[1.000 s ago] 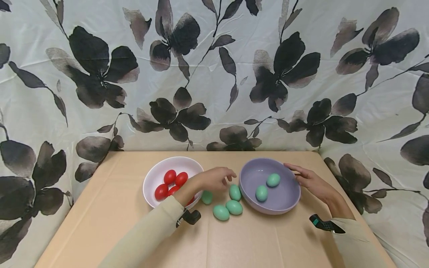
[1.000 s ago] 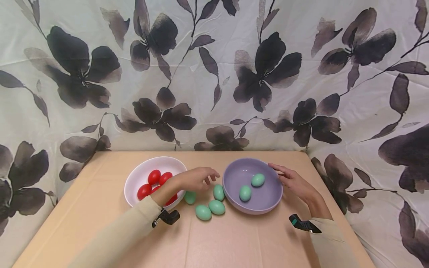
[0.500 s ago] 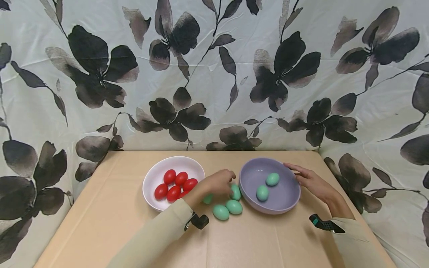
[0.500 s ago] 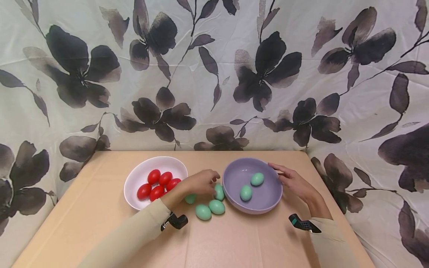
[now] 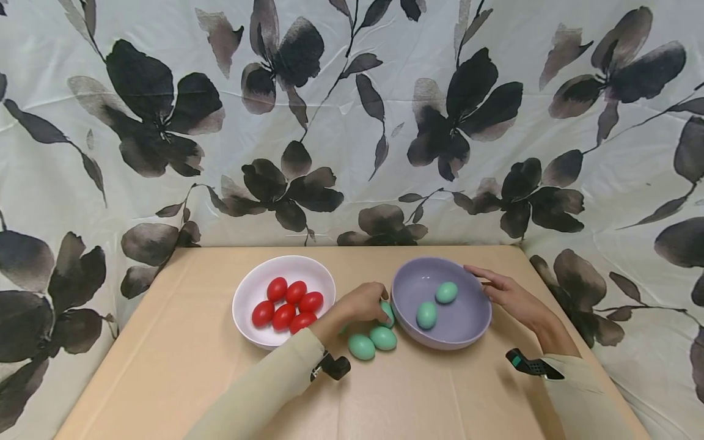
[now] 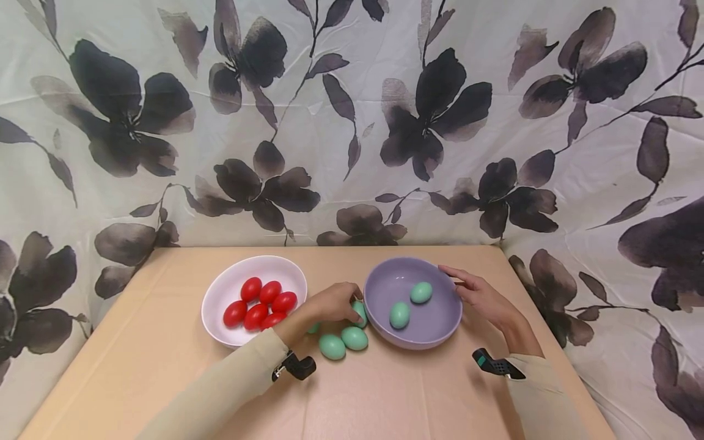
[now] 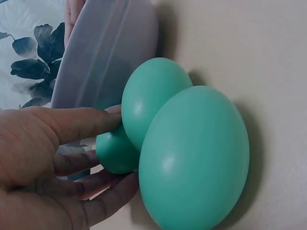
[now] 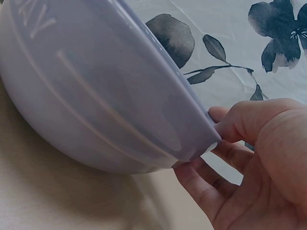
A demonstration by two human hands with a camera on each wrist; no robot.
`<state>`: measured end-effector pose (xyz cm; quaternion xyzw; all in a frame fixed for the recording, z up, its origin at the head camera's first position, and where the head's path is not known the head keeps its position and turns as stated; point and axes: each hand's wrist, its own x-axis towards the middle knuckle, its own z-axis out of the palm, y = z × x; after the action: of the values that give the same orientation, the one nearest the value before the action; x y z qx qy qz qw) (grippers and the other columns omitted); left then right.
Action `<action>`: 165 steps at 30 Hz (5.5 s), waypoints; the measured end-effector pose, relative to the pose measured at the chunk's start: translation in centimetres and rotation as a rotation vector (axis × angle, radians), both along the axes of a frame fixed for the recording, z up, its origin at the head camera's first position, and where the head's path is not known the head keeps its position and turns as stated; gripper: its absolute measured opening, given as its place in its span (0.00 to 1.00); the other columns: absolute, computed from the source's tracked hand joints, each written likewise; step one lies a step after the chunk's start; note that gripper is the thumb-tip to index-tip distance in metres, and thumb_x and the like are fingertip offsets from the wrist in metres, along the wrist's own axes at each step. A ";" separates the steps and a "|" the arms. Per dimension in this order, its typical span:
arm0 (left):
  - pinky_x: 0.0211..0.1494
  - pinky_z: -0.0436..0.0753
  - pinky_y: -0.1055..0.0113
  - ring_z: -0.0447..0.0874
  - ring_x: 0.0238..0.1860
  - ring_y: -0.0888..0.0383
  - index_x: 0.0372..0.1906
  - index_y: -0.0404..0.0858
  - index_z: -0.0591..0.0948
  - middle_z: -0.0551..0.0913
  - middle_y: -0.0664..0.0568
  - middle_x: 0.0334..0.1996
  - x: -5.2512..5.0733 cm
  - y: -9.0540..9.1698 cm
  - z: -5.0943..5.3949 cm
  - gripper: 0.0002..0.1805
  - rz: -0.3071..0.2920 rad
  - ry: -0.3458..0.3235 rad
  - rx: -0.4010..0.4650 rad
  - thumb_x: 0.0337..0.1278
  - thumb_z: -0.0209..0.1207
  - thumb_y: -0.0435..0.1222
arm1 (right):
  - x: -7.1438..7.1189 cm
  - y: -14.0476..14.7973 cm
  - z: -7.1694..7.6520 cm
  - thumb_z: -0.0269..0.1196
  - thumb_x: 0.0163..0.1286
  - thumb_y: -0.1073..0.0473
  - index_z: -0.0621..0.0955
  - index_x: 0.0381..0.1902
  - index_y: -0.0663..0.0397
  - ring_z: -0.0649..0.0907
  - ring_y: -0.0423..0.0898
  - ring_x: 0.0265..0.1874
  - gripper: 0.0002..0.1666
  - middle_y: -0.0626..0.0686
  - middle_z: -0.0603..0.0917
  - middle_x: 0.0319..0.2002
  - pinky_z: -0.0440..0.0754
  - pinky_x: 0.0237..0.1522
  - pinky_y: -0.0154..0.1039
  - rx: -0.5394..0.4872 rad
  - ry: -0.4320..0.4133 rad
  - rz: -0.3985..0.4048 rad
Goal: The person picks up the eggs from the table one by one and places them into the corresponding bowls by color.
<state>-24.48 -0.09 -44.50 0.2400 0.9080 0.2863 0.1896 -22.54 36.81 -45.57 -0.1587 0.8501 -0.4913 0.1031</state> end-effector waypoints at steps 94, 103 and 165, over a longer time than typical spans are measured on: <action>0.57 0.82 0.65 0.81 0.57 0.52 0.61 0.36 0.78 0.82 0.52 0.54 0.3 0.0 3.2 0.30 0.071 -0.058 0.513 0.51 0.72 0.33 | -0.7 0.3 0.0 0.46 0.80 0.67 0.65 0.78 0.51 0.65 0.66 0.72 0.31 0.59 0.61 0.78 0.73 0.57 0.26 0.001 0.009 0.016; 0.53 0.82 0.68 0.82 0.54 0.53 0.59 0.35 0.79 0.81 0.50 0.54 -0.7 1.5 3.1 0.28 0.063 -0.036 0.496 0.51 0.72 0.32 | -2.3 0.9 -0.1 0.46 0.80 0.66 0.64 0.78 0.51 0.62 0.64 0.74 0.30 0.59 0.60 0.79 0.73 0.57 0.25 -0.005 0.005 0.038; 0.57 0.76 0.75 0.80 0.51 0.62 0.59 0.36 0.82 0.85 0.51 0.51 -1.9 5.5 2.2 0.27 -0.160 0.144 0.191 0.50 0.72 0.32 | -0.2 0.1 -0.2 0.48 0.80 0.64 0.66 0.78 0.49 0.55 0.64 0.77 0.30 0.56 0.60 0.79 0.68 0.58 0.20 -0.002 -0.002 0.008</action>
<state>-26.37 5.45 -42.35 0.3484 0.8659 0.3376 0.1223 -22.70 36.92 -45.73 -0.1618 0.8490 -0.4919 0.1057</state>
